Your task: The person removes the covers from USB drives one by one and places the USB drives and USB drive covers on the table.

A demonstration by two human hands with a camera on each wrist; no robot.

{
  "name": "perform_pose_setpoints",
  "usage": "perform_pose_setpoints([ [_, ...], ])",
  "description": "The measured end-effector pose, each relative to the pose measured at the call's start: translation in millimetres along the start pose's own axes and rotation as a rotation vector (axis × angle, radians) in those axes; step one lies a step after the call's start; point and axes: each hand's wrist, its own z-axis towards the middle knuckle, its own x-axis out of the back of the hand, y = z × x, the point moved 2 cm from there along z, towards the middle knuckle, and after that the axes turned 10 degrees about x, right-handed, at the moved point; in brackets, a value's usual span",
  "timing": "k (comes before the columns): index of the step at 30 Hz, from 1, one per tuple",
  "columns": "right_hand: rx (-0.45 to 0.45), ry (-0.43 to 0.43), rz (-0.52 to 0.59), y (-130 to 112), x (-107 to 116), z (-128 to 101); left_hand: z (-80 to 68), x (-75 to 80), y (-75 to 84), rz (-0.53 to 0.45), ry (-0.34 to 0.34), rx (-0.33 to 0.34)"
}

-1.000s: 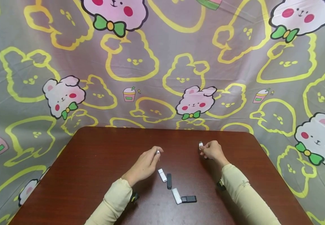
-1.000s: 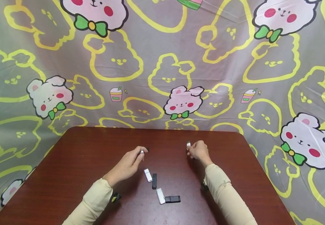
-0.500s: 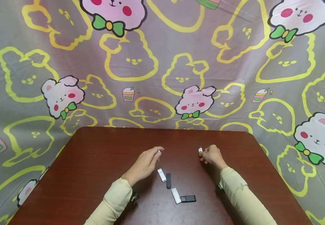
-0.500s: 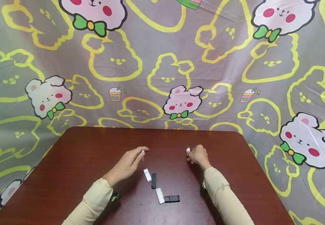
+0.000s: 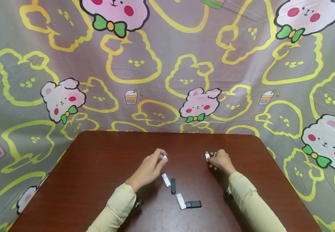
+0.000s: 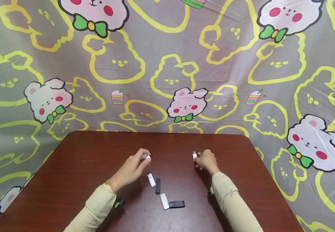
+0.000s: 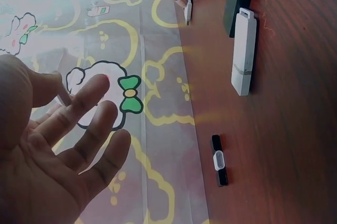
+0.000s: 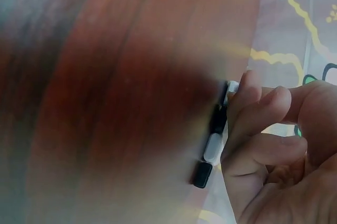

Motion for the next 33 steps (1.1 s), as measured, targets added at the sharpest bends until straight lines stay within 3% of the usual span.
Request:
perform_pose_setpoints([
  [15,0.05,0.029,-0.1,-6,6,2,-1.0,3.8,-1.0,0.016,0.048,0.021],
  [25,0.064,0.04,-0.11,-4,9,2,1.7,7.0,-2.3,0.069,0.129,-0.027],
  [33,0.133,0.1,-0.098,-21,22,2,13.2,8.1,-2.5,0.111,0.166,-0.069],
])
